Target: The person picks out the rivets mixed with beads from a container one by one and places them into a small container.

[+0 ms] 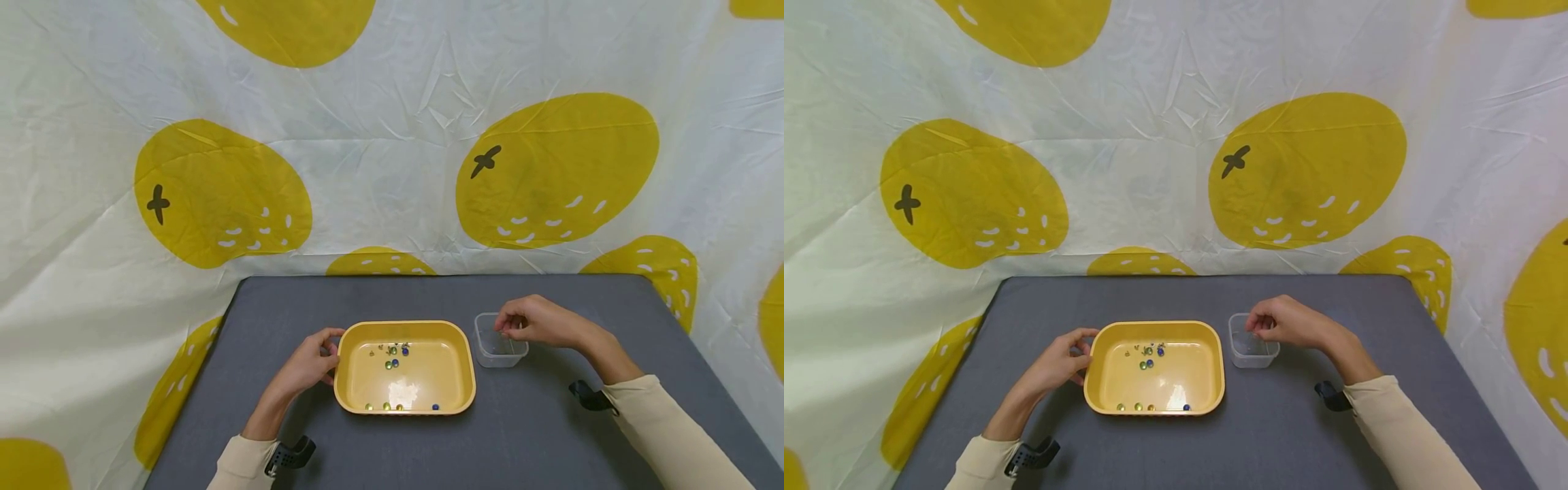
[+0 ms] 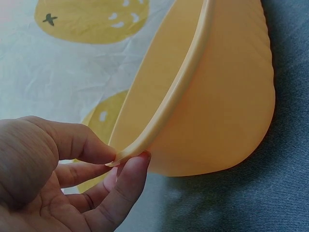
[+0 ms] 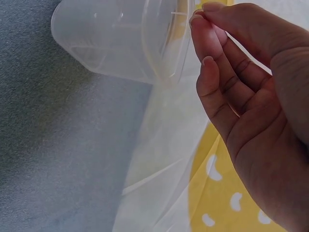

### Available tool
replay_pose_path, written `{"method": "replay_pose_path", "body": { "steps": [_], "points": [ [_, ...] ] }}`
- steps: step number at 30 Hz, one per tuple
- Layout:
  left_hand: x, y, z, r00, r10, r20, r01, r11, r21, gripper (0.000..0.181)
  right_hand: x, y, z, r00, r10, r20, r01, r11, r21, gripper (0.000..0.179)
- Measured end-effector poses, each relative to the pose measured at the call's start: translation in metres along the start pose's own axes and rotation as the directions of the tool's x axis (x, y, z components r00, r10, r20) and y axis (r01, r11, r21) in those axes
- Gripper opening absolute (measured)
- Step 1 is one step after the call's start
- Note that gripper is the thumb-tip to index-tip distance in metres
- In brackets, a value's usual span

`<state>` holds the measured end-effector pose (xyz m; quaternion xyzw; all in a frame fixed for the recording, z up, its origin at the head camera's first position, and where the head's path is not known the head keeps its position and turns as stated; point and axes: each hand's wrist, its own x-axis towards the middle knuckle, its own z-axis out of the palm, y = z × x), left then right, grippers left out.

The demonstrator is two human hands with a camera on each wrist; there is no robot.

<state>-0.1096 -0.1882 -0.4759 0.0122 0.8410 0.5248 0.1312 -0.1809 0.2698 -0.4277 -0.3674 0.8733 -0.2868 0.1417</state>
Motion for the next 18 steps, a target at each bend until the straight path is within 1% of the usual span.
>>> {"method": "replay_pose_path", "body": {
  "steps": [4, 12, 18],
  "points": [
    [0.0, 0.0, 0.0, 1.0, -0.003, -0.004, 0.003, 1.0, 0.003, 0.049, 0.003, -0.004, -0.001, 0.999, -0.039, -0.007, 0.039, 0.999, -0.002, 0.014],
    [0.0, 0.0, 0.0, 1.0, -0.015, -0.001, 0.015, 1.0, 0.001, 0.05, 0.016, -0.014, 0.004, 0.996, -0.082, 0.022, 0.083, 0.996, -0.014, 0.009],
    [0.0, -0.001, 0.0, 1.0, -0.005, 0.002, 0.005, 1.0, 0.008, 0.049, 0.028, -0.021, 0.009, 0.994, -0.098, 0.045, 0.099, 0.995, -0.031, 0.012]
  ]
}}
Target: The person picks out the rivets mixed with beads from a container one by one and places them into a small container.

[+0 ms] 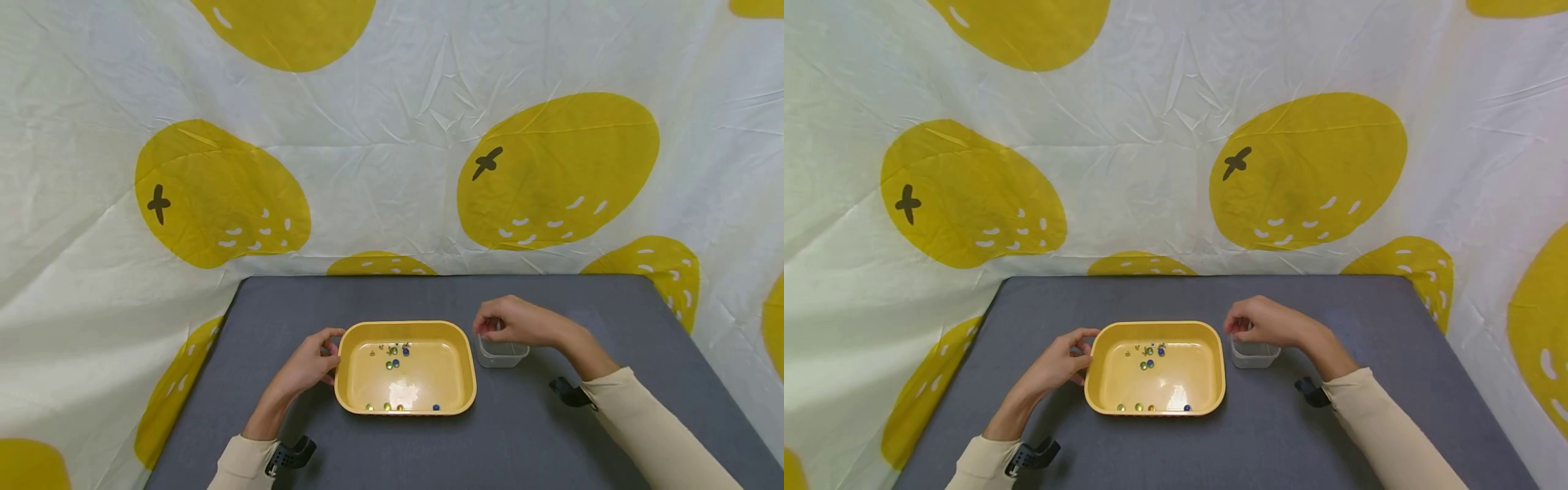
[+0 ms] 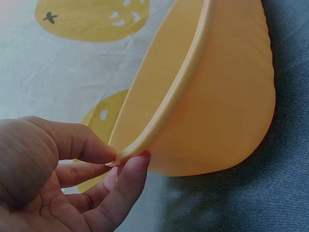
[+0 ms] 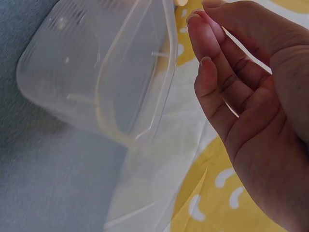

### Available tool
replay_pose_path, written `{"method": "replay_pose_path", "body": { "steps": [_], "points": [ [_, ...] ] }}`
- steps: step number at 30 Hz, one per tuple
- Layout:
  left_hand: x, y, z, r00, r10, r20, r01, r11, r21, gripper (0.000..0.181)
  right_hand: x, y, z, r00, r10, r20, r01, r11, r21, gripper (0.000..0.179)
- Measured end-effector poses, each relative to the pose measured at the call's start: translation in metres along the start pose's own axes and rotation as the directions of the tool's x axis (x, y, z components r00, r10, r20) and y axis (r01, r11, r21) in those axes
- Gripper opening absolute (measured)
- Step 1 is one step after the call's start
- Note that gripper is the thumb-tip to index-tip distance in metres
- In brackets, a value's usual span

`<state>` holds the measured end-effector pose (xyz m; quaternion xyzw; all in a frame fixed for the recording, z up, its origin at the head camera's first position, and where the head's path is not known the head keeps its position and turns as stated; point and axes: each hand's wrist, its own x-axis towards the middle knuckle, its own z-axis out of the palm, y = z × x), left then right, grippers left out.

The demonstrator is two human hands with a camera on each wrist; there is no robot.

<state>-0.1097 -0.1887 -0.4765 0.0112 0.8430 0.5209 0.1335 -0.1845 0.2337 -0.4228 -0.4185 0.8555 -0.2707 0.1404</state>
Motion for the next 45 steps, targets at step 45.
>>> {"method": "replay_pose_path", "body": {
  "steps": [45],
  "points": [
    [-0.001, 0.002, -0.001, 1.0, 0.004, 0.003, -0.004, 1.0, -0.003, 0.05, 0.054, -0.027, 0.02, 0.992, -0.074, 0.103, 0.075, 0.997, -0.006, 0.018]
  ]
}}
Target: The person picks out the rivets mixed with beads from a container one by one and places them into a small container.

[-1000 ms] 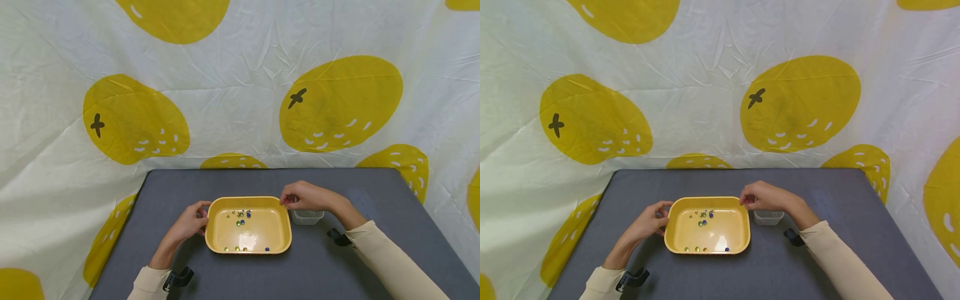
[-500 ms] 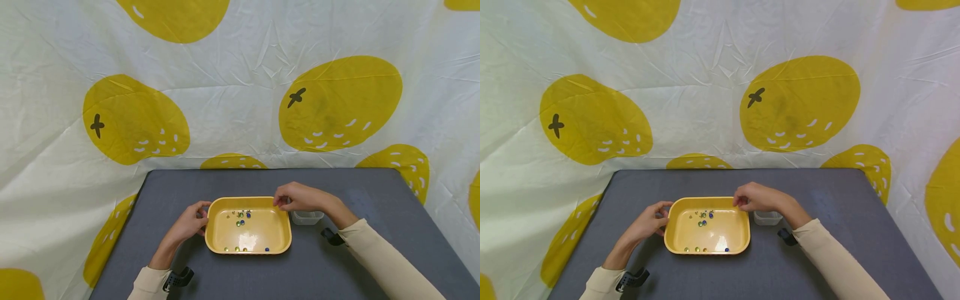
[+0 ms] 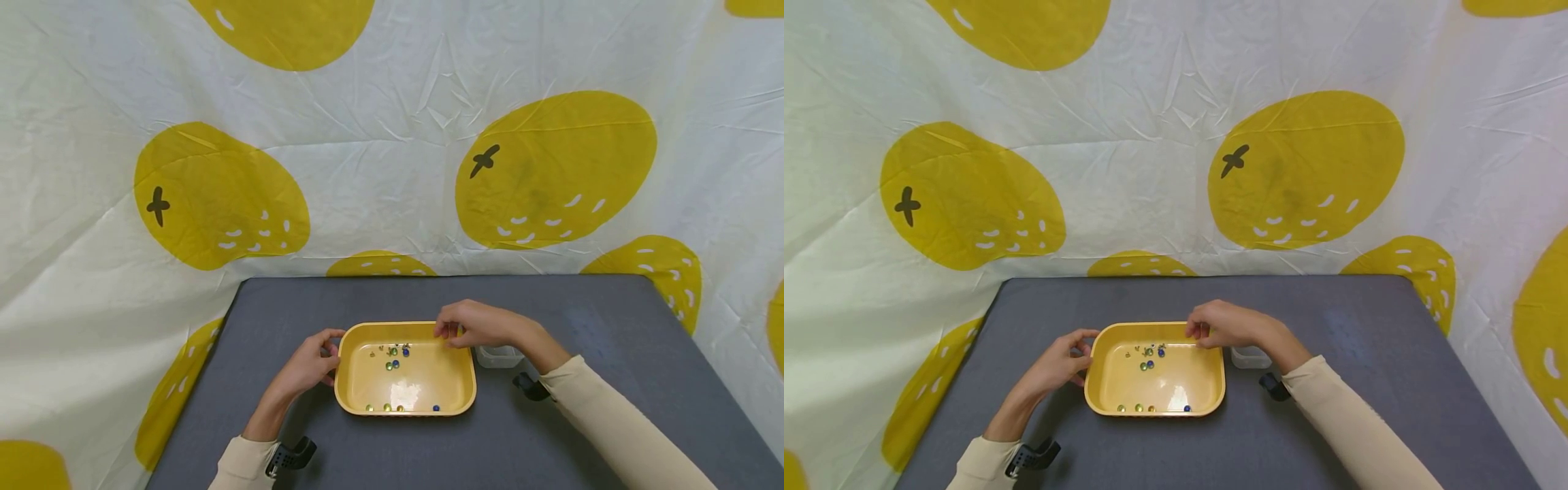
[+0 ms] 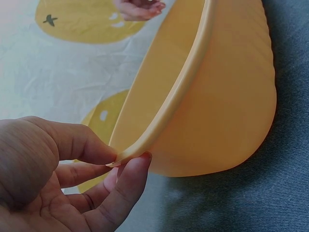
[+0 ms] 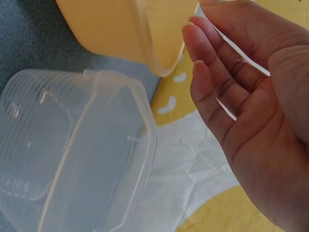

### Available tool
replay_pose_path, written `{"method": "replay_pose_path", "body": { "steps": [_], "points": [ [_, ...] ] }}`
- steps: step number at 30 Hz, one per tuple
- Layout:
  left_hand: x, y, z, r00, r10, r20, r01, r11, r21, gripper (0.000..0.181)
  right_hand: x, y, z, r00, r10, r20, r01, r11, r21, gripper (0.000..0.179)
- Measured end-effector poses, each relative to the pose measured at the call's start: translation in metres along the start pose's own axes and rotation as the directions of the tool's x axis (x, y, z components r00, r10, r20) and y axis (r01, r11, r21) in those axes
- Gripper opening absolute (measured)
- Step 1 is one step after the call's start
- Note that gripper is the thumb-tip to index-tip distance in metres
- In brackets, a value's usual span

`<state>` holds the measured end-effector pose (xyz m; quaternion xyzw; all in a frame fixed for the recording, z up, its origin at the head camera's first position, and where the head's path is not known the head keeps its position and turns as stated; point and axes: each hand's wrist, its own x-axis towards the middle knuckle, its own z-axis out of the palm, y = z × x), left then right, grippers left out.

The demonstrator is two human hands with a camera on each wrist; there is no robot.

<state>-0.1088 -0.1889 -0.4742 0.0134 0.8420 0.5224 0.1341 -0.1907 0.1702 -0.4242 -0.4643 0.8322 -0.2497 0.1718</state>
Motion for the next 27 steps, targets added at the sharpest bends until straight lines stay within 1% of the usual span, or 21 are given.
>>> {"method": "replay_pose_path", "body": {
  "steps": [5, 9, 15, 19, 22, 27],
  "points": [
    [0.001, 0.0, 0.0, 1.0, -0.004, -0.001, 0.004, 1.0, -0.006, 0.05, 0.007, -0.002, 0.003, 1.0, -0.025, 0.016, 0.025, 1.0, -0.005, 0.02],
    [0.001, 0.0, 0.0, 1.0, -0.005, -0.006, 0.004, 1.0, -0.012, 0.05, 0.012, -0.003, 0.006, 0.999, -0.031, 0.044, 0.03, 1.0, 0.008, 0.021],
    [0.001, -0.001, 0.001, 1.0, 0.01, -0.013, -0.01, 1.0, -0.008, 0.051, 0.02, -0.002, 0.012, 0.997, -0.022, 0.076, 0.02, 1.0, 0.024, 0.022],
    [0.001, -0.001, 0.0, 1.0, 0.01, -0.007, -0.01, 1.0, -0.018, 0.05, 0.024, -0.004, 0.014, 0.995, -0.002, 0.102, -0.002, 0.999, 0.045, 0.025],
    [0.001, -0.001, 0.0, 1.0, 0.005, -0.001, -0.005, 1.0, -0.021, 0.051, 0.027, -0.005, 0.015, 0.991, 0.009, 0.13, -0.017, 0.998, 0.063, 0.029],
    [0.003, -0.003, 0.0, 1.0, 0.0, -0.002, 0.0, 1.0, -0.006, 0.051, 0.032, -0.003, 0.02, 0.986, 0.013, 0.168, -0.024, 0.998, 0.065, 0.037]
  ]
}}
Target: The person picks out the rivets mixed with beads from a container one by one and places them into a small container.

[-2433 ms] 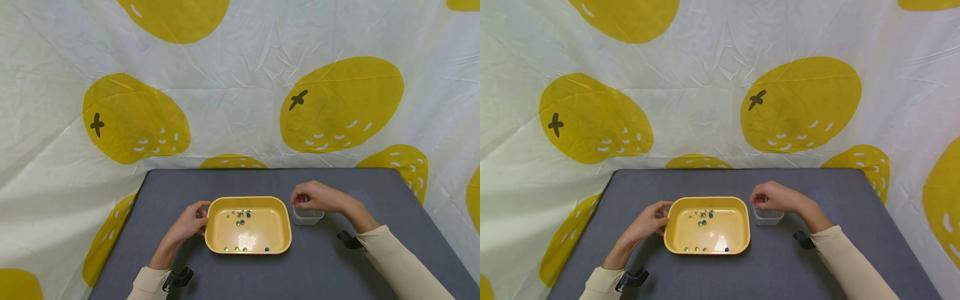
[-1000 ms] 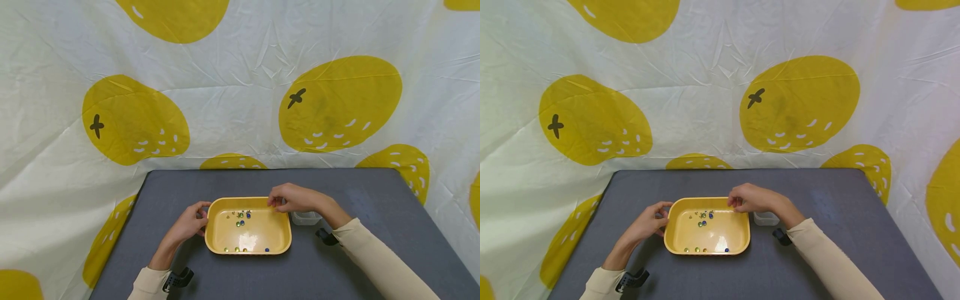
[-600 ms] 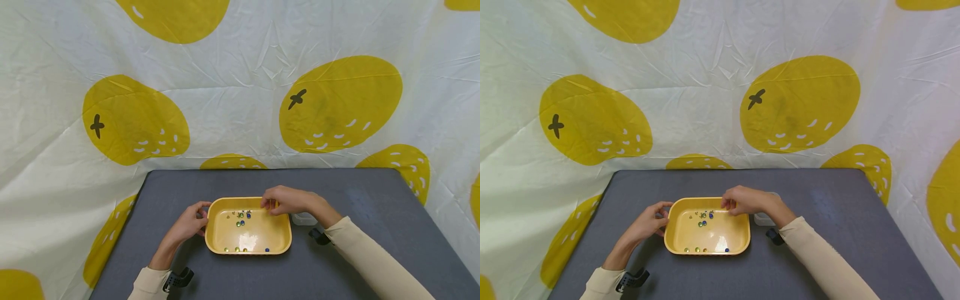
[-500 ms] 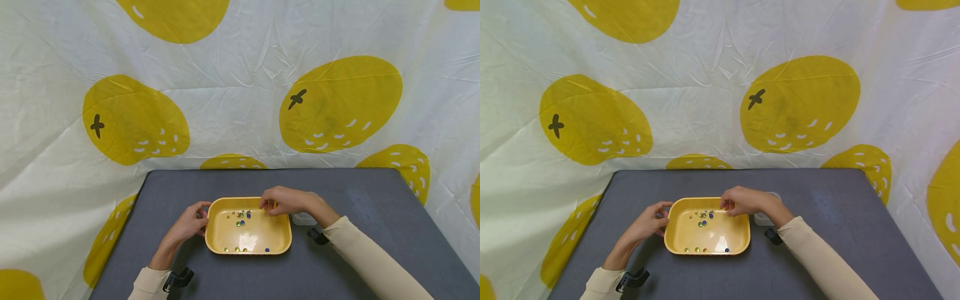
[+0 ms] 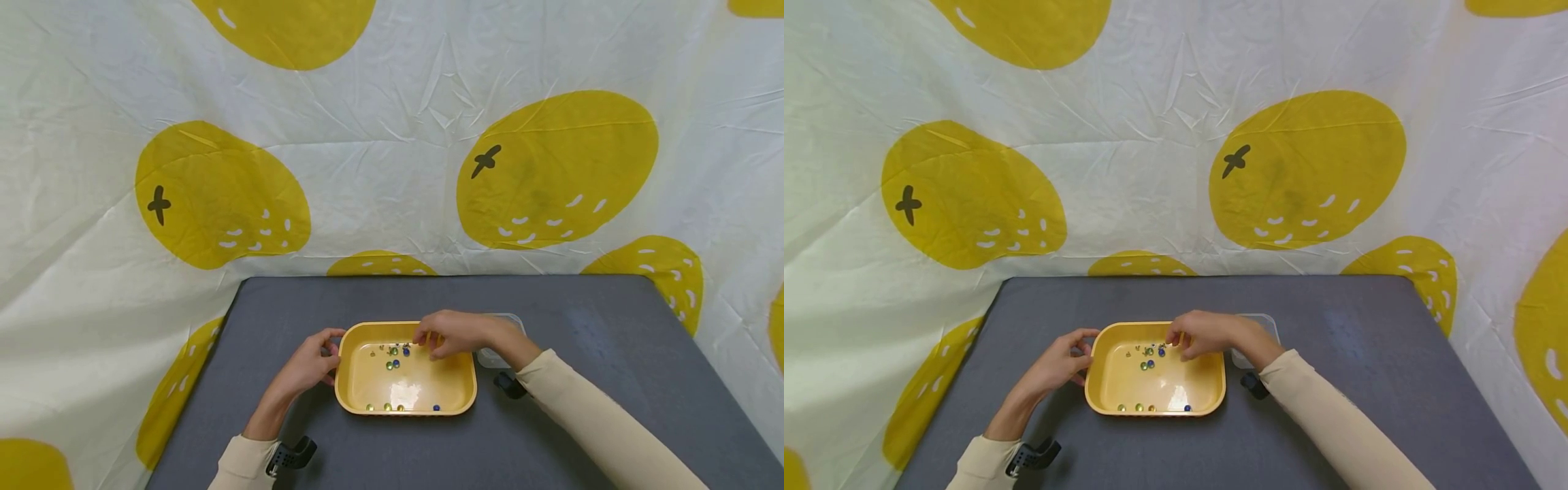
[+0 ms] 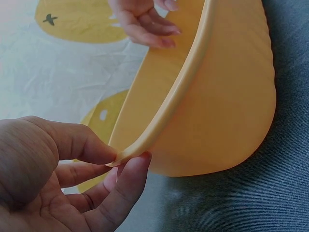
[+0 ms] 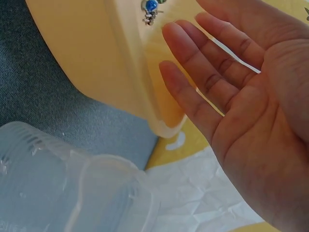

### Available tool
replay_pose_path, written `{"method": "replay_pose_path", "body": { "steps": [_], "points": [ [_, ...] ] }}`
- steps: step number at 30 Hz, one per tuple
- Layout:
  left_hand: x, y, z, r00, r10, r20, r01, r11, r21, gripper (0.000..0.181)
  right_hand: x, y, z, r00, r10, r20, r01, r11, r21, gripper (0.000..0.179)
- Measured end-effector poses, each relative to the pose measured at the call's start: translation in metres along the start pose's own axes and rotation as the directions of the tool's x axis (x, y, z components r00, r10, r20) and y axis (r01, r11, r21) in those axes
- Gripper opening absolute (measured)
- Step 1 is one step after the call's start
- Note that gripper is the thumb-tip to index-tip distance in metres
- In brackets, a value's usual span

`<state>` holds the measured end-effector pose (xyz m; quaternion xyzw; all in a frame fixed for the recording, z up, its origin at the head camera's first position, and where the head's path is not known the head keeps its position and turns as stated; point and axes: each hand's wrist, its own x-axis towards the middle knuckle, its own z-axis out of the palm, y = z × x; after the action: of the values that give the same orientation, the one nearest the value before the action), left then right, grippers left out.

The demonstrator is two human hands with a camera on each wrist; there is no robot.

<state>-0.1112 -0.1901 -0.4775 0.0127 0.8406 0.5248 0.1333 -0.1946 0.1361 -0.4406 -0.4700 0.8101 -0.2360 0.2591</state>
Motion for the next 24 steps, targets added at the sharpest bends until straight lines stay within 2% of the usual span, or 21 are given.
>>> {"method": "replay_pose_path", "body": {
  "steps": [12, 21, 24],
  "points": [
    [0.0, 0.001, 0.001, 1.0, 0.0, -0.005, 0.0, 1.0, 0.002, 0.049, 0.016, 0.0, 0.013, 0.991, 0.104, 0.081, -0.102, 0.994, -0.036, 0.05],
    [0.0, 0.002, 0.002, 1.0, -0.001, -0.001, 0.001, 1.0, 0.007, 0.049, 0.022, 0.004, 0.019, 0.985, 0.144, 0.094, -0.139, 0.988, -0.063, 0.037],
    [0.0, 0.001, 0.001, 1.0, 0.0, -0.004, 0.0, 1.0, 0.006, 0.05, 0.022, 0.003, 0.018, 0.987, 0.133, 0.096, -0.128, 0.99, -0.06, 0.034]
  ]
}}
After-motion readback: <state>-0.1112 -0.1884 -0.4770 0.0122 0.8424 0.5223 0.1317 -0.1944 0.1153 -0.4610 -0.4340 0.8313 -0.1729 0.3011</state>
